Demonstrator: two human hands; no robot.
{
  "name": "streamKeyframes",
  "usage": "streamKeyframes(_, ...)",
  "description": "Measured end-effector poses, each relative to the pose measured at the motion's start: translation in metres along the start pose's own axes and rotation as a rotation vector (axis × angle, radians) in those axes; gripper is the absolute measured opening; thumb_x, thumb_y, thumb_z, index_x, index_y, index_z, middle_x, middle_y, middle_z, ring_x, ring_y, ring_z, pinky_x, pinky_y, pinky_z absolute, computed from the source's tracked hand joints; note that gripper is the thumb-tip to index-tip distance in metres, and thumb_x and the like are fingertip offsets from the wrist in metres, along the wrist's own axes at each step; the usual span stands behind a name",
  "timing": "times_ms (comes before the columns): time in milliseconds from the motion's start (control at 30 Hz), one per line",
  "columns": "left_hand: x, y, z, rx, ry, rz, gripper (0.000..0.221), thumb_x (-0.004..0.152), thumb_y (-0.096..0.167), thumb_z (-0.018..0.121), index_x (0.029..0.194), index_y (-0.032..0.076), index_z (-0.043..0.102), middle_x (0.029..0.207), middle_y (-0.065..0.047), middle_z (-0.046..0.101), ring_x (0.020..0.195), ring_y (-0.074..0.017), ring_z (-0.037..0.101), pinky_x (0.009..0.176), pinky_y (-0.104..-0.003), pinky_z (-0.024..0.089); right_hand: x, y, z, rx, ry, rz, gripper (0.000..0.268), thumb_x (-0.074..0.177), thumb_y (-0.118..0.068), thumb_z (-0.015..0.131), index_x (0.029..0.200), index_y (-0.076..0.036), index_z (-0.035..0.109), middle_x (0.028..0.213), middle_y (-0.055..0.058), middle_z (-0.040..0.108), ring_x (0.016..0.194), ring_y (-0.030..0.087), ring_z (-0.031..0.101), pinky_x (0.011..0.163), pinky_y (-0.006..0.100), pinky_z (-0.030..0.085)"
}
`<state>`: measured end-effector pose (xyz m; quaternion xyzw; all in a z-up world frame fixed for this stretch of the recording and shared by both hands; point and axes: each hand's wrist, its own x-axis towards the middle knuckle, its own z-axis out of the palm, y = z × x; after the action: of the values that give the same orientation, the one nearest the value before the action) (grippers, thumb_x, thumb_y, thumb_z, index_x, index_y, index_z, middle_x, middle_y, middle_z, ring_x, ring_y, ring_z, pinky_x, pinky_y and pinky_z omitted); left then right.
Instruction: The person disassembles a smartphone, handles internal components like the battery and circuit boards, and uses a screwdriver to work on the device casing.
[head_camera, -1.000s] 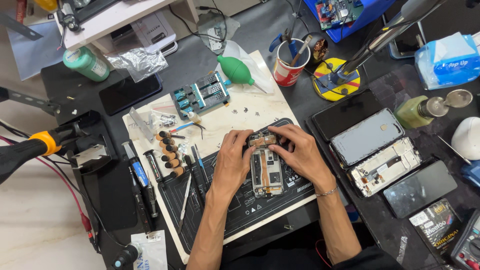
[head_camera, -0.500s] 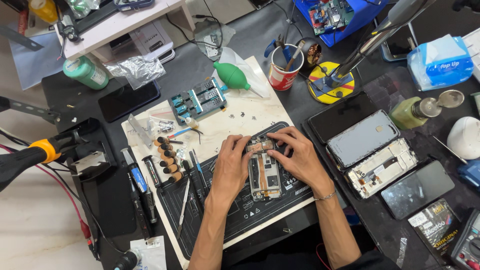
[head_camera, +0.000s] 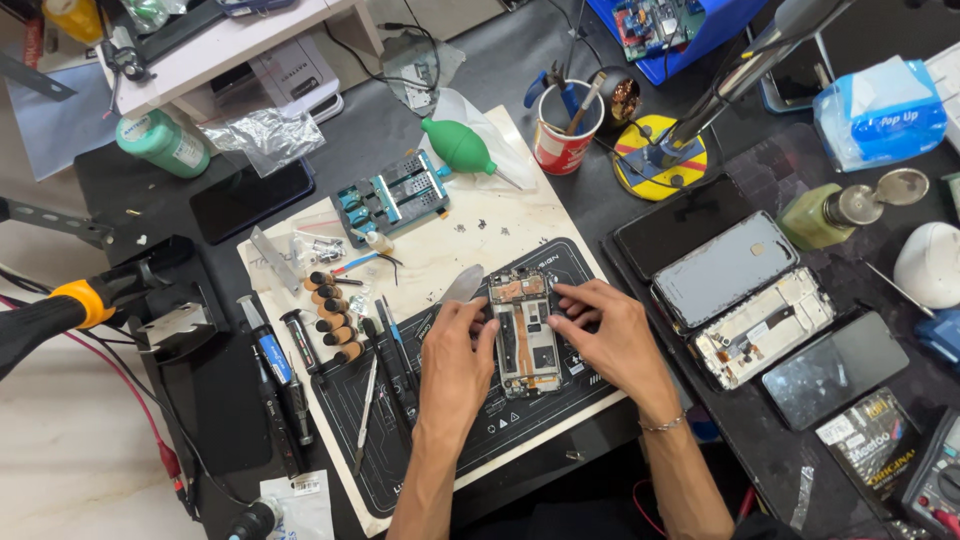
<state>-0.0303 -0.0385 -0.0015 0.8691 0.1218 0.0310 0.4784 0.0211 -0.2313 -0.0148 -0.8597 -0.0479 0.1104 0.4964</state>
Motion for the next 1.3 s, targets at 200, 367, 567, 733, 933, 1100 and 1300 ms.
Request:
streamKeyframes(200, 0.000, 0.004, 0.011, 0.065, 0.061, 0.074, 0.025, 0.089, 0.008, 0.069, 0.110, -0.006, 0.068, 0.095, -0.019, 0.067, 0.081, -0.0298, 0.071, 0.071, -0.040, 0.055, -0.003, -0.005, 0.007, -0.050, 0.034, -0.077, 0.043, 0.078, -0.010, 0.081, 0.119, -0.002, 0.073, 0.100, 0.009, 0.072, 0.088, 0.017, 0.069, 0.076, 0.029, 0.057)
streamKeyframes(367, 0.010, 0.000, 0.013, -0.067, 0.087, -0.057, 0.018, 0.097, 0.014, 0.066, 0.102, -0.003, 0.066, 0.089, -0.015, 0.074, 0.081, -0.0239, 0.075, 0.071, -0.035, 0.058, -0.006, -0.004, 0.007, -0.020, 0.046, -0.081, 0.042, 0.076, -0.008, 0.081, 0.117, -0.002, 0.073, 0.102, 0.008, 0.075, 0.089, 0.017, 0.068, 0.077, 0.029, 0.056)
streamKeyframes(567, 0.018, -0.002, 0.014, -0.229, 0.081, -0.149, 0.018, 0.094, 0.016, 0.068, 0.102, 0.000, 0.066, 0.079, -0.009, 0.077, 0.069, -0.0125, 0.071, 0.060, -0.027, 0.056, -0.003, 0.005, 0.005, 0.190, 0.003, -0.007, 0.043, 0.078, -0.004, 0.080, 0.120, -0.002, 0.070, 0.106, 0.007, 0.075, 0.091, 0.012, 0.072, 0.078, 0.025, 0.059)
streamKeyframes(733, 0.018, -0.003, 0.012, -0.292, 0.051, -0.175, 0.022, 0.093, 0.015, 0.071, 0.109, 0.000, 0.069, 0.076, -0.006, 0.076, 0.066, -0.0064, 0.065, 0.058, -0.023, 0.052, -0.003, 0.018, 0.004, 0.416, -0.063, 0.075, 0.045, 0.083, -0.001, 0.078, 0.126, 0.000, 0.066, 0.111, 0.008, 0.071, 0.092, 0.010, 0.071, 0.080, 0.023, 0.060)
streamKeyframes(933, 0.021, 0.007, 0.021, -0.289, 0.023, -0.150, 0.024, 0.092, 0.015, 0.072, 0.110, 0.000, 0.071, 0.081, -0.005, 0.075, 0.068, -0.0073, 0.066, 0.058, -0.023, 0.052, -0.007, 0.027, -0.009, 0.526, -0.044, 0.080, 0.049, 0.084, 0.002, 0.076, 0.131, -0.001, 0.065, 0.112, 0.007, 0.068, 0.090, 0.009, 0.069, 0.081, 0.023, 0.060)
streamKeyframes(1100, 0.021, 0.029, 0.041, -0.376, 0.061, -0.050, 0.020, 0.092, 0.013, 0.076, 0.104, -0.002, 0.069, 0.089, -0.007, 0.075, 0.076, -0.0094, 0.069, 0.066, -0.024, 0.056, -0.016, 0.031, -0.029, 0.565, 0.050, 0.087, 0.049, 0.085, 0.002, 0.076, 0.132, -0.001, 0.065, 0.112, 0.007, 0.067, 0.091, 0.009, 0.068, 0.081, 0.023, 0.059)
streamKeyframes(1300, 0.016, 0.067, 0.065, -0.270, -0.086, 0.152, 0.018, 0.094, 0.008, 0.071, 0.112, 0.003, 0.075, 0.099, -0.006, 0.073, 0.087, -0.0133, 0.073, 0.071, -0.027, 0.060, -0.041, 0.041, -0.067, 0.574, 0.213, 0.105, 0.047, 0.085, 0.003, 0.075, 0.130, 0.000, 0.064, 0.113, 0.007, 0.066, 0.089, 0.009, 0.068, 0.076, 0.023, 0.059)
